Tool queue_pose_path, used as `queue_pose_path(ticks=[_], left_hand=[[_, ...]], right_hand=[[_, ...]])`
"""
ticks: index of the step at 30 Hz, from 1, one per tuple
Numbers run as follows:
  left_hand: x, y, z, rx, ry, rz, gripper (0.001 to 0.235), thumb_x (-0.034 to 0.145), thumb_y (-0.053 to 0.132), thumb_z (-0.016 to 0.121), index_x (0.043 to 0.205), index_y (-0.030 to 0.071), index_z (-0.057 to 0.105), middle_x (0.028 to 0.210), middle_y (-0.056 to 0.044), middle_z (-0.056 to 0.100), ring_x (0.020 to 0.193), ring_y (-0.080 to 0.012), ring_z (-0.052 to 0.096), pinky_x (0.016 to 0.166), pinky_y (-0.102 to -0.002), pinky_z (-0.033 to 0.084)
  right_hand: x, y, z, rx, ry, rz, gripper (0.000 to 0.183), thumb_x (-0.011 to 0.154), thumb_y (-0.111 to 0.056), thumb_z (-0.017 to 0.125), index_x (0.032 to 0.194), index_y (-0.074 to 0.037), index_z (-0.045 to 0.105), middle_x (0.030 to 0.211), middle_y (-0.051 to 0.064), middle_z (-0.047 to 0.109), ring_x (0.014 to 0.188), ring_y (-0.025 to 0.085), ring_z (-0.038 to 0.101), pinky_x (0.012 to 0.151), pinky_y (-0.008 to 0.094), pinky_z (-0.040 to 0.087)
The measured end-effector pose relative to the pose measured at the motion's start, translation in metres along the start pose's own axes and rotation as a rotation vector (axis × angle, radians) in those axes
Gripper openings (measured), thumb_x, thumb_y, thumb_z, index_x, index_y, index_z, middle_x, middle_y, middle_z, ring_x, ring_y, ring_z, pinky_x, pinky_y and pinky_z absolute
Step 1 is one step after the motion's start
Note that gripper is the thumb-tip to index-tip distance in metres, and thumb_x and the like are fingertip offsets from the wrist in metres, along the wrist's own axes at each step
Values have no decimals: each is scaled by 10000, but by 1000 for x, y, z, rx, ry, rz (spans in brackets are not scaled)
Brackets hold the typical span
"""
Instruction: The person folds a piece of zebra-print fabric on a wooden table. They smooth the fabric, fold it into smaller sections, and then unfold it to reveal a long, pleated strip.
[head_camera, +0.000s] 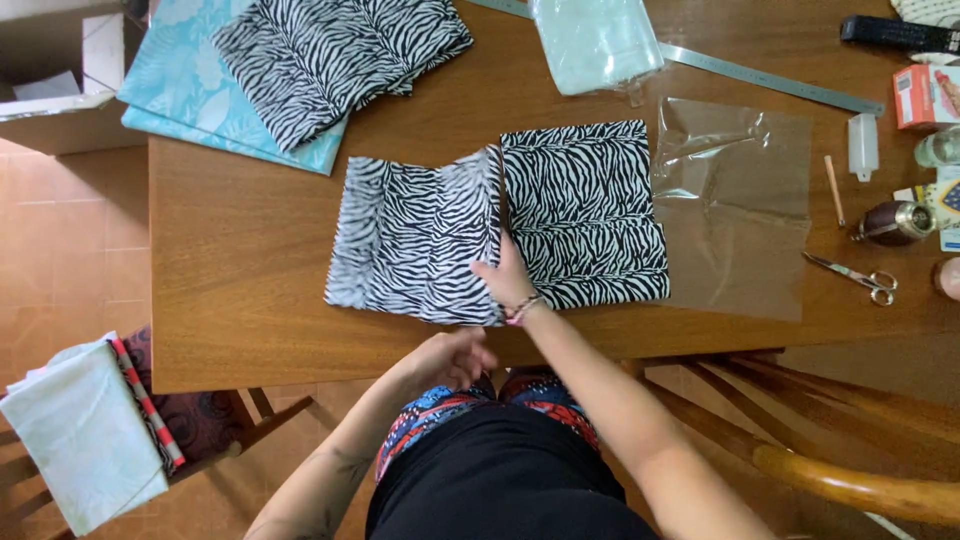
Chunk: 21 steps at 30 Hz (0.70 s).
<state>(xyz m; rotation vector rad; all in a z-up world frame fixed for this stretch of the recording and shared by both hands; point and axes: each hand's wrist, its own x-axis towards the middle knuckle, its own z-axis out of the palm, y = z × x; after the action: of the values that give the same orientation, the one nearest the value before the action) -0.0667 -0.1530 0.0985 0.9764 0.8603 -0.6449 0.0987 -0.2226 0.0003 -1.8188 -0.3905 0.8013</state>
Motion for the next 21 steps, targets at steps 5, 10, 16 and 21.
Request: queue_pose_path(ticks=[5,10,16,21], left_hand=[[-11,88,-45,720,636,750,667,734,455,852,1218,43,653,1103,-231,693,1110,-431,635,988,-495,481],[36,164,-93,891,498,1150,1330,416,447,1018,1527,78,387,1198,-231,580,1191,-453,518,1106,-544,329],[76,191,-39,401,116,420,505,767,284,866,1164,11,716,997,-89,695,923,-235,668,800,-363,538],[109,185,3,-108,75,332,458,836,235,806,1230,86,626,940,-149,730,809,-321,755,713,-472,635]], right_hand=[[0,-80,-82,-270,-303,-6,786,900,-169,709,1565,-31,314,1579,213,374,1480,353,314,1217,491,252],[-5,-151,-152,-466,-589,-73,652,891,-48,669,1498,0,436,1461,251,526,1398,406,442,1180,508,313],[76,-123,-255,-631,-439,94,611,813,-562,766,1254,-146,692,732,54,605,764,193,580,692,290,419],[67,-52,-310,-58,-373,543,563,712,-293,889,1184,-55,695,997,16,607,897,187,621,794,326,521]])
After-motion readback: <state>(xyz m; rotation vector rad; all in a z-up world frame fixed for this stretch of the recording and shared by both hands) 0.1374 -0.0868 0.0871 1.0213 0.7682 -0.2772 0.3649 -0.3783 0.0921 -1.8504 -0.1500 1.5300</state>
